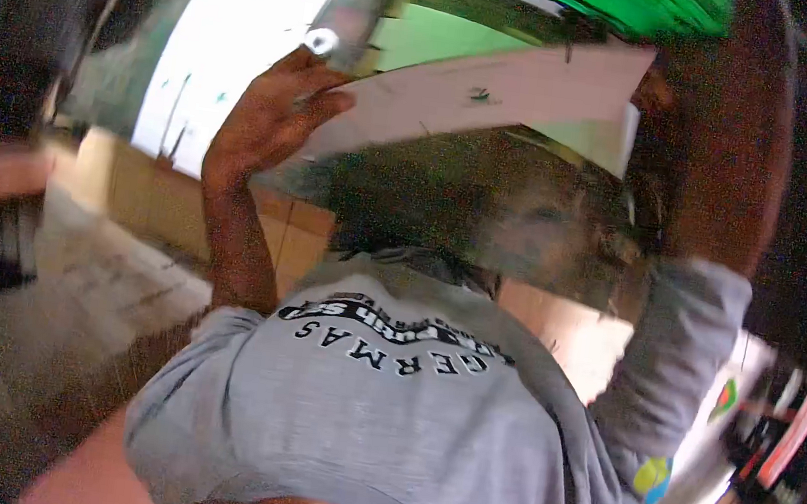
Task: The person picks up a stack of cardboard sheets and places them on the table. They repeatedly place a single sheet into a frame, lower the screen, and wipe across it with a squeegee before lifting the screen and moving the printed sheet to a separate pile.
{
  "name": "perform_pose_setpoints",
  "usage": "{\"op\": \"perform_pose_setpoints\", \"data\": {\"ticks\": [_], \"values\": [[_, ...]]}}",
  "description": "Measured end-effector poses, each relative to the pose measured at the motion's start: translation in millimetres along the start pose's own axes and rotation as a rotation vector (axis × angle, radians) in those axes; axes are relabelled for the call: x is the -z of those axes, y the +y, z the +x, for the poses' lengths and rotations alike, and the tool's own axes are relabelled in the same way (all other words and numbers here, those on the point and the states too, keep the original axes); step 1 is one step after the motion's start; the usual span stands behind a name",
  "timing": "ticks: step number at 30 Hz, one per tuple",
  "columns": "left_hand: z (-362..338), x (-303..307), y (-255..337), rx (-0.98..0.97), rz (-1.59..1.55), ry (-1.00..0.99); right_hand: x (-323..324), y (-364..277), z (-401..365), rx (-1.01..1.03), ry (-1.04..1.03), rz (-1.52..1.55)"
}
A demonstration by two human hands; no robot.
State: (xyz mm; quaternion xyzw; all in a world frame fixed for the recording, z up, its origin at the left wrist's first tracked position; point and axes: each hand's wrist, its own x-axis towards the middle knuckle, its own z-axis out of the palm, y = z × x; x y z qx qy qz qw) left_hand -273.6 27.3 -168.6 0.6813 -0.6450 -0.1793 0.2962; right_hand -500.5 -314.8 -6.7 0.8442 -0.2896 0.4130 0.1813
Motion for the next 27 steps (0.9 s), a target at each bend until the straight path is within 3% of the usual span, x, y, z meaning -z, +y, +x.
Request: {"op": "perform_pose_setpoints", "data": {"ticks": [2,4,6,10,12,13,16,17,20,22,24,25,27], "values": [[-52,20,-42,0.112,-0.115,0.131,-6,7,4,0.093,-0.025,-0.034],[-99,24,-87,0.471,-0.569,0.598,-10,20,8,0.187,-0.045,-0.083],[-108,33,-113,0.427,-1.044,1.012,-15,37,12,0.276,-0.061,-0.155],[-89,45,-163,0.503,-1.188,1.476,-26,62,19,0.445,-0.082,-0.294],[-66,47,-245,0.42,-1.424,1.547,-29,70,22,0.499,-0.078,-0.336],[-51,48,-258,0.445,-1.48,1.582,-28,74,23,0.531,-0.07,-0.363],[-5,43,-280,0.417,-1.675,1.639,-26,82,24,0.585,-0.061,-0.41],[14,43,-276,0.536,-1.672,1.714,-26,84,23,0.595,-0.06,-0.418],[54,36,-282,0.604,-1.66,1.756,-22,89,23,0.634,-0.05,-0.454],[69,29,-286,0.587,-1.683,1.721,-20,90,23,0.651,-0.041,-0.457],[79,21,-288,0.389,-1.931,1.632,-19,90,21,0.677,-0.025,-0.457],[97,20,-288,0.648,-1.799,1.71,-19,91,21,0.69,-0.016,-0.454],[104,9,-287,0.723,-1.723,1.64,-19,93,17,0.69,-0.008,-0.461]]}}
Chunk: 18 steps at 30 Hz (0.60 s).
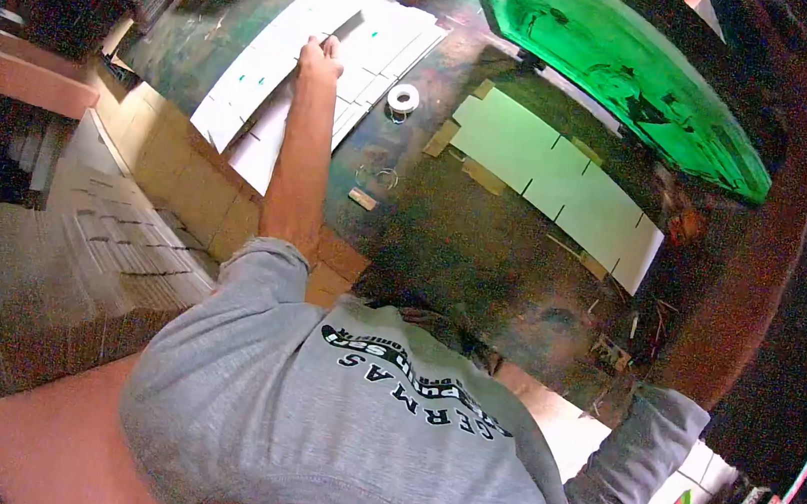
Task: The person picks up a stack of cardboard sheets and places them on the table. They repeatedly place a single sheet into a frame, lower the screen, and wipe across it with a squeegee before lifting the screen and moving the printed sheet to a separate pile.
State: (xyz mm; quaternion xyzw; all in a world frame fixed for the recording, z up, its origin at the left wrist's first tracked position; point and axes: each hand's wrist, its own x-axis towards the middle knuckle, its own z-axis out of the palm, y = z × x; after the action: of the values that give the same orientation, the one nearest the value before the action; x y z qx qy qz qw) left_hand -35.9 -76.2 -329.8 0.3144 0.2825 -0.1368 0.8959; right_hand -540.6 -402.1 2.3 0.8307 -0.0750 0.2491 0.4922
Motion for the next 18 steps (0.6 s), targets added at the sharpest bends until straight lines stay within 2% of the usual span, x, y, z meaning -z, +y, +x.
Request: {"op": "perform_pose_setpoints", "data": {"ticks": [1,2,3,4,5,6,8,9,11,12,13,14,15,16,18], "values": [[-1,0,-6,-0.002,0.111,-0.003,-2,4,-6,-0.005,-0.082,-0.028],[-9,6,-10,0.052,0.086,-0.019,-4,8,-12,-0.008,-0.163,-0.056],[-15,22,-13,0.181,0.029,-0.15,1,4,-15,-0.106,-0.143,0.098],[-77,27,-9,0.181,0.064,-0.23,8,-6,-16,-0.206,-0.124,0.251],[-113,30,-6,0.284,0.054,-0.248,18,-20,-16,-0.308,-0.105,0.403],[-145,39,-1,0.321,0.137,-0.408,30,-36,-13,-0.416,-0.083,0.55],[-193,37,12,0.401,0.227,-0.655,88,-93,23,-0.855,-0.013,1.163],[-207,33,21,0.485,0.193,-0.751,122,-126,46,-1.192,0.073,1.615],[-232,29,38,0.59,0.147,-0.988,123,-142,-4,-1.065,-0.063,0.962],[-244,30,46,0.52,0.212,-0.944,129,-164,-11,-0.977,0.127,0.892],[-266,28,54,0.429,0.306,-0.852,146,-178,-18,-0.931,0.124,0.782],[-259,40,63,0.428,0.403,-0.871,157,-192,-23,-1.009,0.062,0.825],[-264,49,67,0.393,0.52,-0.767,160,-202,-37,-1.058,0.017,0.815],[-265,60,67,0.352,0.635,-0.749,161,-207,-45,-1.152,-0.018,0.867],[-261,80,67,0.257,0.872,-0.739,153,-210,-61,-1.333,-0.047,1.069]]}}
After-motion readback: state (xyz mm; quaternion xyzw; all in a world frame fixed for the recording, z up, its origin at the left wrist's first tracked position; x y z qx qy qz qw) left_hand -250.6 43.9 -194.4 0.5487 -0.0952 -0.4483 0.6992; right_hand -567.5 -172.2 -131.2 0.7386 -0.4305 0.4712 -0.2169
